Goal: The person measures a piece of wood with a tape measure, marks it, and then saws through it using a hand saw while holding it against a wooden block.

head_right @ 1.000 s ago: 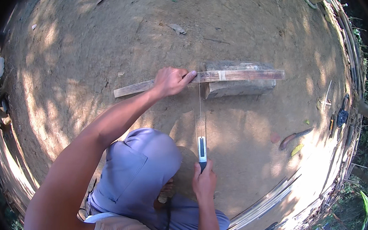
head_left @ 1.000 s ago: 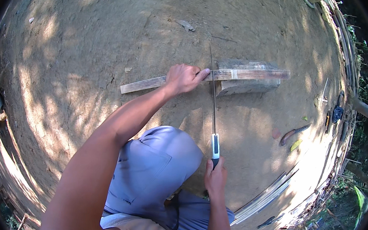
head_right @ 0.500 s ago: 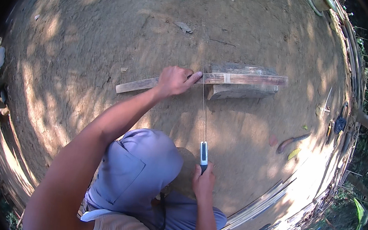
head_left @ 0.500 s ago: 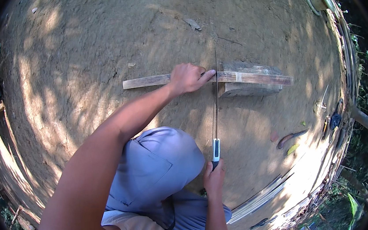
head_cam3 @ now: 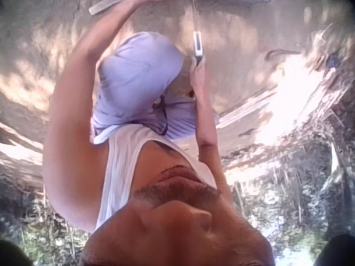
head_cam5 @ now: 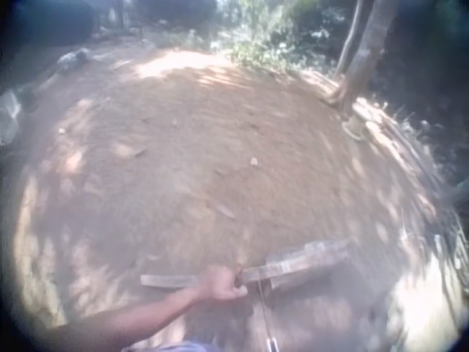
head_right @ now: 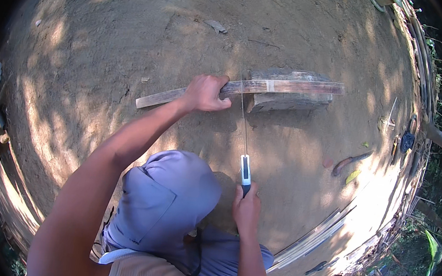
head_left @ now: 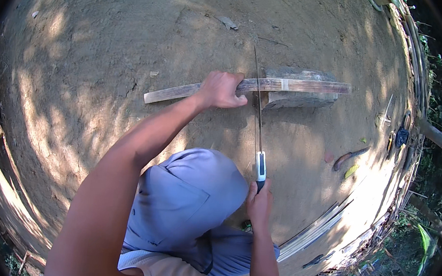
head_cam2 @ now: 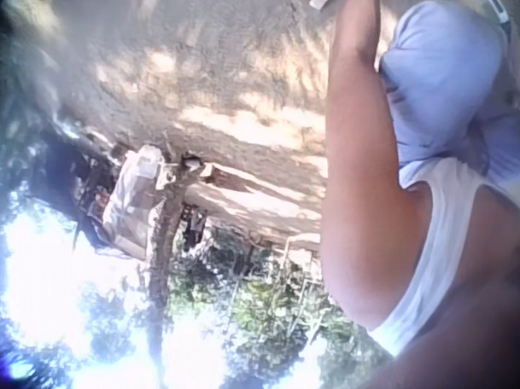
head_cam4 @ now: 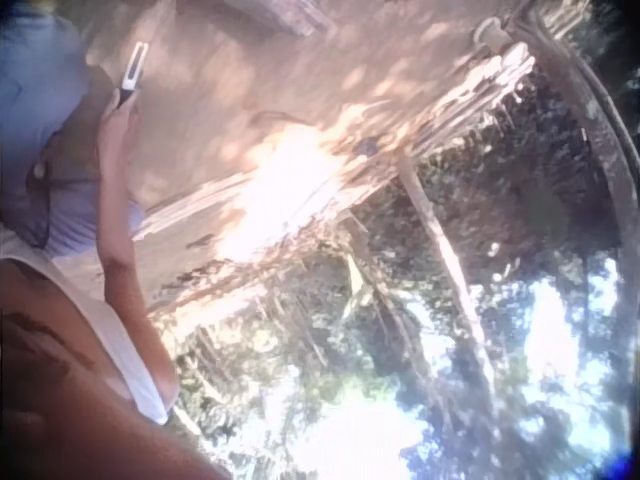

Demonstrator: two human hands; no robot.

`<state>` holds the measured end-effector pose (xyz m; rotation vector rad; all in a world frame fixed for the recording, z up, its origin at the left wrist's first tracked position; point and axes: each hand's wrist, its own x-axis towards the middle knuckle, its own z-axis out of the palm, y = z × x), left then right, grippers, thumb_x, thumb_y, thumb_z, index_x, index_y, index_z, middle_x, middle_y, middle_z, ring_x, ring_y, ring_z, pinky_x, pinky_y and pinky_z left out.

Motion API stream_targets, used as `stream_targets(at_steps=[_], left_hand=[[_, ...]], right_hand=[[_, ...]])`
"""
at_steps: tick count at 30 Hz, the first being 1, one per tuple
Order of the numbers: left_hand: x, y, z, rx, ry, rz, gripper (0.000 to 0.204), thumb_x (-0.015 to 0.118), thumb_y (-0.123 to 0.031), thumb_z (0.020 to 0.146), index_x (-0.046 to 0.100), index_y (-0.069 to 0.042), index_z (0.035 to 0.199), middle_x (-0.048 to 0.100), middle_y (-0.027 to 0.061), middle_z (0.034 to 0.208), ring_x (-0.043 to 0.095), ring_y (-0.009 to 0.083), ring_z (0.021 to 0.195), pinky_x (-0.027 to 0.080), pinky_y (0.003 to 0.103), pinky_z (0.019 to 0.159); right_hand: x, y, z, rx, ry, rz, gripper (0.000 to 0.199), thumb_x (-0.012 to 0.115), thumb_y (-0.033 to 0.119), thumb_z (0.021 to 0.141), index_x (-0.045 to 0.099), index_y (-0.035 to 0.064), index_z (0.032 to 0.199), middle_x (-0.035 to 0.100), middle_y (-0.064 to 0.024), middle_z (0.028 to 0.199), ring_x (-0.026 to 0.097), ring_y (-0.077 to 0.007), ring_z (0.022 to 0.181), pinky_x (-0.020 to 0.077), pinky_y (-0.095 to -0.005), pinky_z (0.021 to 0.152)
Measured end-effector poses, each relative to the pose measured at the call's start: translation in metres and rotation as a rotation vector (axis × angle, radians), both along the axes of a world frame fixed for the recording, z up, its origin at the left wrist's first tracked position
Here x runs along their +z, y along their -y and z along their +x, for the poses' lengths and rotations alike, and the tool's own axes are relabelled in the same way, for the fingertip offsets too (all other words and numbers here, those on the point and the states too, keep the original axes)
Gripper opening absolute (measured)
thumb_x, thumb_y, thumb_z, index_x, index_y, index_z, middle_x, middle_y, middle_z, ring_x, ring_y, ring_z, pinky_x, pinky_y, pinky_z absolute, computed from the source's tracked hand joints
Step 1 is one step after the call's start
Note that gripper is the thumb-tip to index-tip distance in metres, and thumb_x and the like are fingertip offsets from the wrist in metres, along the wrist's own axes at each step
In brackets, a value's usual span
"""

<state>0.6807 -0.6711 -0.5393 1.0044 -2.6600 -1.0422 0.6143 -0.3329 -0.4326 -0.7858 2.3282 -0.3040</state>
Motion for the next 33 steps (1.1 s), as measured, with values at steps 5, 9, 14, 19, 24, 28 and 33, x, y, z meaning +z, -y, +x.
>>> stream_targets(at_steps=[5,9,14,19,24,28,33], left_hand=[[-0.009,-0.01,-0.022,0.063,0.033,-0.069,0.025,0.066,-0.03,0.08,0.067,-0.007,0.089,0.071,0.0204,0.078,0.071,0.0405,0.077,0.057,0.051,0.073],[-0.016,-0.004,-0.004,0.121,0.08,-0.056,0.024,0.068,-0.03,0.079,0.064,-0.009,0.089,0.071,0.0199,0.079,0.07,0.0403,0.075,0.056,0.052,0.069],[-0.007,-0.009,-0.02,0.084,0.033,-0.086,0.024,0.069,-0.03,0.079,0.064,-0.009,0.089,0.071,0.019,0.079,0.07,0.0402,0.073,0.057,0.052,0.068],[-0.015,-0.013,-0.007,0.105,0.035,-0.086,0.025,0.07,-0.03,0.078,0.063,-0.009,0.088,0.07,0.0193,0.078,0.07,0.0404,0.073,0.057,0.053,0.066],[-0.011,-0.009,-0.007,0.117,0.071,-0.054,0.025,0.07,-0.03,0.078,0.063,-0.008,0.089,0.07,0.0192,0.076,0.071,0.0406,0.073,0.056,0.052,0.065],[-0.006,-0.014,-0.021,0.076,0.011,-0.097,0.021,0.067,-0.028,0.077,0.066,-0.008,0.087,0.071,0.0196,0.076,0.072,0.0385,0.073,0.058,0.05,0.066],[-0.008,-0.007,-0.008,0.102,0.106,-0.089,0.023,0.067,-0.028,0.077,0.066,-0.008,0.087,0.072,0.0194,0.077,0.072,0.0391,0.073,0.059,0.05,0.068]], right_hand=[[-0.01,0.097,-0.032,0.081,-0.101,0.031,0.033,0.052,0.032,0.104,0.046,0.006,0.122,0.069,-0.0262,0.084,0.067,-0.0493,0.08,0.0514,-0.0575,0.067],[-0.005,-0.001,-0.004,0.067,-0.064,0.025,0.031,0.053,0.033,0.104,0.046,0.0068,0.119,0.068,-0.0271,0.083,0.067,-0.0504,0.079,0.051,-0.0591,0.067],[-0.003,0.067,-0.027,0.044,-0.072,0.044,0.037,0.057,0.034,0.101,0.048,0.0066,0.124,0.068,-0.0305,0.087,0.067,-0.0518,0.082,0.0509,-0.06,0.069],[-0.014,0.061,-0.017,0.02,-0.024,0.042,0.037,0.056,0.034,0.102,0.048,0.0061,0.126,0.069,-0.0301,0.087,0.066,-0.0519,0.083,0.0506,-0.0596,0.069],[0.01,0.004,0.0,0.019,-0.021,0.025,0.035,0.055,0.033,0.103,0.048,0.0056,0.124,0.068,-0.0295,0.086,0.066,-0.0515,0.083,0.0506,-0.0587,0.069],[-0.001,0.092,-0.03,0.003,-0.04,0.062,0.035,0.057,0.033,0.102,0.048,0.0052,0.121,0.068,-0.0292,0.084,0.066,-0.0516,0.081,0.0497,-0.0589,0.067],[-0.017,-0.055,0.011,0.007,-0.048,-0.127,0.033,0.057,0.03,0.102,0.047,0.006,0.122,0.068,-0.0283,0.083,0.066,-0.0519,0.079,0.0499,-0.059,0.066]])
